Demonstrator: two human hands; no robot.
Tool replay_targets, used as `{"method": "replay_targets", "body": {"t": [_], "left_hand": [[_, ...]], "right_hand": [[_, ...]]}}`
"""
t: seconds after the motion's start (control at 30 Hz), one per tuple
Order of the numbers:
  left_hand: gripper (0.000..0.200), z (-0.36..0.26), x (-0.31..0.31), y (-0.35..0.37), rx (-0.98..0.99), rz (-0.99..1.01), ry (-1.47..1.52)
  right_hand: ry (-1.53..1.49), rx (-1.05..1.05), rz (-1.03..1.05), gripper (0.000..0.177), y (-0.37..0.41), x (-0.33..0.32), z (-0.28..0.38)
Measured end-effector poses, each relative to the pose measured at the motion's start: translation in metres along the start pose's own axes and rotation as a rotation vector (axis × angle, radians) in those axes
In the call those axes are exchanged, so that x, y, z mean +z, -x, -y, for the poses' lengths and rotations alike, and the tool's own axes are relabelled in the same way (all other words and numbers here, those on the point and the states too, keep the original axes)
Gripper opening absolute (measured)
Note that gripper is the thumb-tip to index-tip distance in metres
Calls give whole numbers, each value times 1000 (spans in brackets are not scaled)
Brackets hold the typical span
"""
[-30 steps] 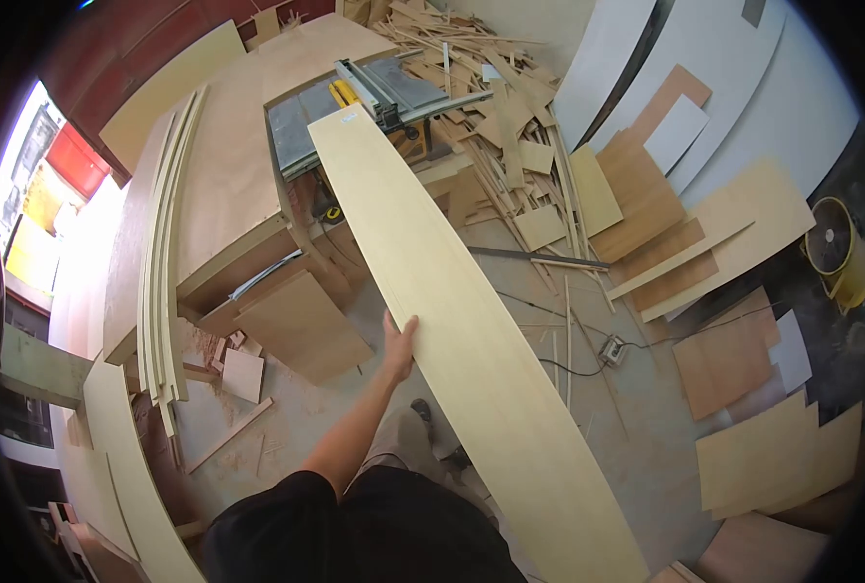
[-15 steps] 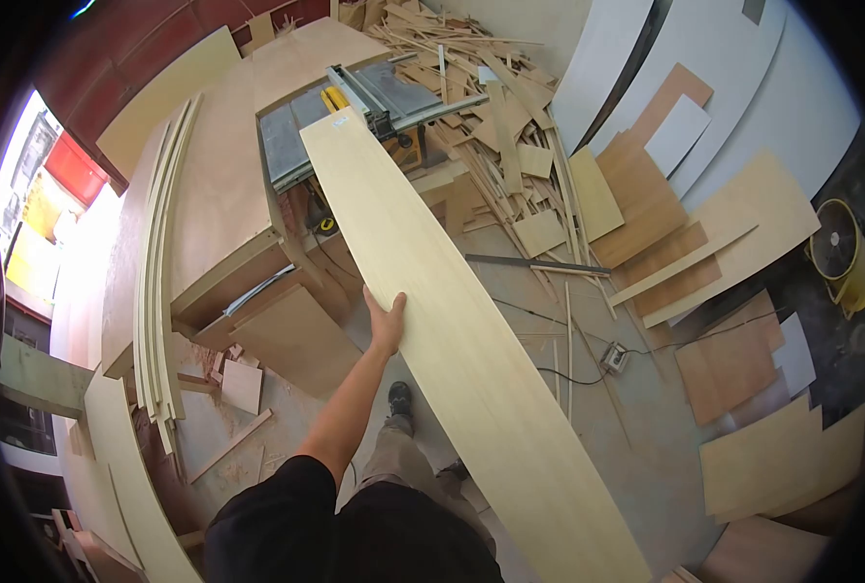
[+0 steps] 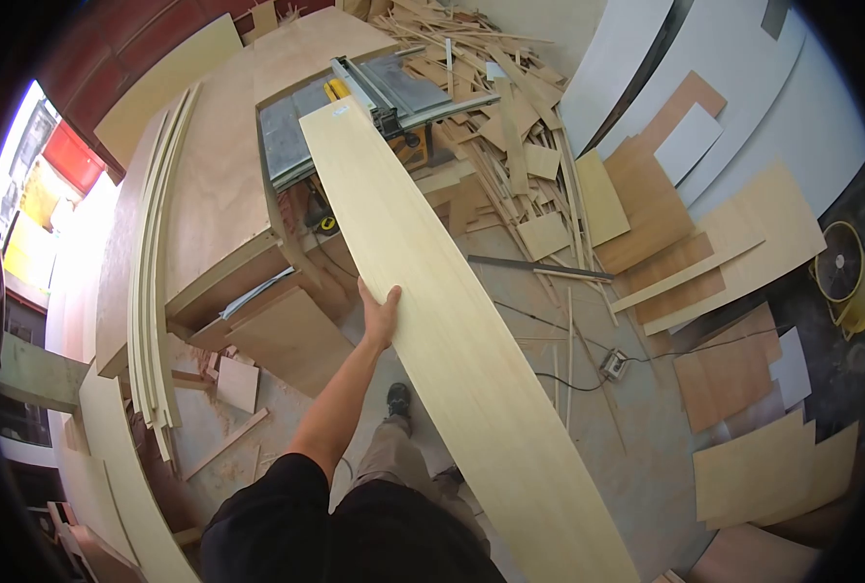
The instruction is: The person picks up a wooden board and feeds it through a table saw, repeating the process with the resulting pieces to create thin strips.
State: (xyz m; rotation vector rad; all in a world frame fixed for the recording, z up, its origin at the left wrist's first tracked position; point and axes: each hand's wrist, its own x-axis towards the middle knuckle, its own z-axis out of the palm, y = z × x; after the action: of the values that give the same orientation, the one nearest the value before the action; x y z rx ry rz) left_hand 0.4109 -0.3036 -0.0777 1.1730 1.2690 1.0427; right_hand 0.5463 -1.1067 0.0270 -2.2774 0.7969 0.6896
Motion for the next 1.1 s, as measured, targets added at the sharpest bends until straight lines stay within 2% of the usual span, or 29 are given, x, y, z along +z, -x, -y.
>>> {"method": "replay_targets", "body": {"t": [0.23,0.33,0.43,0.7,0.93,1.03,1.1], "left_hand": [[97,0,-7,-38,18,-3,-51],[96,-4,-9,-58,34,-26,-70],[96,-11,-12,-79,-6,-23,-63],[94,-9,-20,-144,37,-55,-91],[94,-21,-28,-194,-12,-64,-76],[95,-24,-32,-217,24,-67,-69],[94,-25,-34,-232,15,-64,-62]], "right_hand": [[-147,156,119,64,-17,15,-5],[-33,37,46,64,3,34,12],[-229,-30,142,63,-30,47,-19],[-95,-25,86,61,4,89,23],[-174,-40,-11,63,39,145,67],[-251,-70,-66,64,53,168,80],[-199,-56,-29,58,50,171,81]]}}
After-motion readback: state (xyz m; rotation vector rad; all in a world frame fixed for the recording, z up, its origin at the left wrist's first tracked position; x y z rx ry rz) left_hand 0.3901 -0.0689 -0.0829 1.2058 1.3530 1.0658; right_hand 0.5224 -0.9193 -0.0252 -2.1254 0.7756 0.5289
